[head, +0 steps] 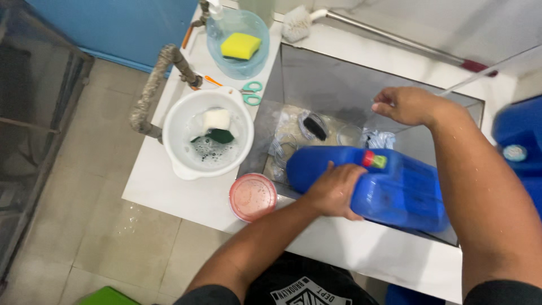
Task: The person washes a blue plastic container under running water, scrubs it with a brush, rinses it, and dries it with a cloth. They then use a heat gun to apply a label to the container and wipe it down again.
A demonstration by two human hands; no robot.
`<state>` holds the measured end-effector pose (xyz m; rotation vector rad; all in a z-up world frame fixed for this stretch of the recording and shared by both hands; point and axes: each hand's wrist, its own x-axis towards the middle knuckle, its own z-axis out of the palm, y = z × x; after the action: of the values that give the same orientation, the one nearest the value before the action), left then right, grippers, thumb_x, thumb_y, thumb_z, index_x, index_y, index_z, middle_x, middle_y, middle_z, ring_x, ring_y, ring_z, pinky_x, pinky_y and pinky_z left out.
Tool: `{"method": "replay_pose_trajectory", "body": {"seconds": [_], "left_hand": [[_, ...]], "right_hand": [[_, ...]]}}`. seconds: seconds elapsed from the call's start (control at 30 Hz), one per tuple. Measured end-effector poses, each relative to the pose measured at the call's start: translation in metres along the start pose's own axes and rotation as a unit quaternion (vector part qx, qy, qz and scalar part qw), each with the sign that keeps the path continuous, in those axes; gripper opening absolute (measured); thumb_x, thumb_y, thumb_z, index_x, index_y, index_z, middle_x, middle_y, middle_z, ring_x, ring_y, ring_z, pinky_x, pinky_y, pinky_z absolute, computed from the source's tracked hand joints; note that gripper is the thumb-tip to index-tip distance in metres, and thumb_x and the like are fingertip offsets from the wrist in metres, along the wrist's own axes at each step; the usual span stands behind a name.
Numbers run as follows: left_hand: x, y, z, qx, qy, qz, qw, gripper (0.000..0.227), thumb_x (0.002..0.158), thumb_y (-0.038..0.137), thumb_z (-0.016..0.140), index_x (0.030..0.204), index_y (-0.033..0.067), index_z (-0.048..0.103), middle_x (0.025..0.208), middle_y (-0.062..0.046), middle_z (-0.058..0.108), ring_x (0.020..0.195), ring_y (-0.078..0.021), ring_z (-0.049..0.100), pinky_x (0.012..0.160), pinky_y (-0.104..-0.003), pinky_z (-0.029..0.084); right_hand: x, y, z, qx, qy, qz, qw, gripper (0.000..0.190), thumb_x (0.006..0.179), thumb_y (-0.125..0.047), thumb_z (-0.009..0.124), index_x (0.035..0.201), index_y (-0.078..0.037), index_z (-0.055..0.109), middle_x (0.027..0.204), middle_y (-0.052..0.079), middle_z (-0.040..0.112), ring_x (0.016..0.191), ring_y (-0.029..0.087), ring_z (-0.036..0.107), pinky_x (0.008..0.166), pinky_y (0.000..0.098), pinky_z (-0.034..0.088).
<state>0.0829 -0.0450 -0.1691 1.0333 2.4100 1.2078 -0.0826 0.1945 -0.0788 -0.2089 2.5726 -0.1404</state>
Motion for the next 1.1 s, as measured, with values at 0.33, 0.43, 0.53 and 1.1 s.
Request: {"method": "replay_pose_trajectory", "body": {"seconds": [0.33,0.43,0.53,1.1], "left_hand": [[0.055,-0.063,-0.115,0.137,-0.244,-0.088,0.956,0.045,0.077,0.024,0.073,0.120,0.0121,0.064,0.111,-0.012,0.072,0.105,-0.0325,0.070,0.088,-0.044,0.055],[0.107,-0.092,-0.120,0.257,-0.142,-0.127,0.947,0.037,0.081,0.013,0.064,0.118,0.0116,0.067,0.118,-0.012,0.070,0.110,-0.0328,0.066,0.090,-0.047,0.054],[0.151,-0.148,-0.083,0.372,-0.169,-0.074,0.910,0.033,0.088,0.012,0.060,0.119,0.0120,0.070,0.124,-0.011,0.067,0.115,-0.0315,0.061,0.092,-0.048,0.051],[0.216,-0.411,0.140,0.426,-0.314,-0.091,0.844,0.040,0.102,0.022,0.048,0.137,0.0142,0.067,0.150,-0.001,0.051,0.143,-0.0191,0.037,0.114,-0.046,0.024]], "right_hand": [[-0.113,0.002,0.129,0.153,0.070,-0.009,0.986,0.085,0.080,-0.057,0.067,0.149,-0.012,0.045,0.153,0.019,0.046,0.144,0.036,0.040,0.118,0.0473,0.032],[-0.111,-0.004,0.145,0.149,0.096,0.009,0.984,0.088,0.081,-0.048,0.073,0.152,-0.011,0.036,0.160,0.022,0.030,0.150,0.041,0.023,0.117,0.0617,0.016],[-0.105,-0.001,0.157,0.171,0.080,0.036,0.981,0.090,0.080,-0.043,0.074,0.152,-0.011,0.030,0.162,0.020,0.022,0.152,0.043,0.009,0.115,0.0690,0.002],[-0.080,-0.013,0.163,0.207,0.094,0.041,0.973,0.085,0.078,-0.037,0.072,0.146,-0.003,0.033,0.158,0.021,0.020,0.152,0.043,-0.003,0.115,0.0625,-0.016]]}}
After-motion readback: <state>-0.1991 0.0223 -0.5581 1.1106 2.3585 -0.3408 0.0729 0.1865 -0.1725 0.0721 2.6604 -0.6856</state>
